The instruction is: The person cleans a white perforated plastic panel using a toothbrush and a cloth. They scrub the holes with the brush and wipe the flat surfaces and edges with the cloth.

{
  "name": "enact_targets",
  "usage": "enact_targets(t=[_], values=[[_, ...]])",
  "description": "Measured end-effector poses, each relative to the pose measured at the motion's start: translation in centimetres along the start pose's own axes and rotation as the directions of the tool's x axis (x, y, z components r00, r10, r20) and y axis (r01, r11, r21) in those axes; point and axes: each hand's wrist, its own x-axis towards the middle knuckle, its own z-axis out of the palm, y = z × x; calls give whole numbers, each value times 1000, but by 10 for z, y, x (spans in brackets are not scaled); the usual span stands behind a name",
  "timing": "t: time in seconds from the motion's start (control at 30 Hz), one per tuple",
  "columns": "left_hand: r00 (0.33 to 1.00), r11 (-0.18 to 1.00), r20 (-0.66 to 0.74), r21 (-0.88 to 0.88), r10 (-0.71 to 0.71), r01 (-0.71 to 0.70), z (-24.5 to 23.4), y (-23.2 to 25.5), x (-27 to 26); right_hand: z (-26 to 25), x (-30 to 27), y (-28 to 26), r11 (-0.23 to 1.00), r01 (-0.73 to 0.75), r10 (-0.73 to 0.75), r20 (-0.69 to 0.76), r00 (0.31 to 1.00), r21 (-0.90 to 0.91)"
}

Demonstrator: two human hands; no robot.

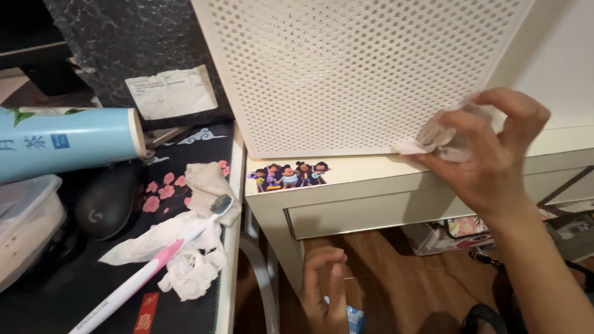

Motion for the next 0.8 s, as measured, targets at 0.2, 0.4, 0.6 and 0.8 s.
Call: enact_targets(t=[0.2, 0.4, 0.6, 0.8], values=[[929, 903, 38, -222, -369, 368, 11, -1, -8, 22, 27, -5, 988, 131, -137, -75, 988, -84], [996, 995, 13, -42, -90, 90, 3, -3, -2, 42, 32, -27, 910, 363, -383, -67, 922, -203], [986, 982, -4, -91, -166, 165, 2, -2, 3, 17, 19, -21, 930, 345, -365, 225, 903, 126], [989, 987, -24, -68, -146, 145, 8, -6, 1, 0, 32, -57, 939, 284, -323, 210, 923, 195]])
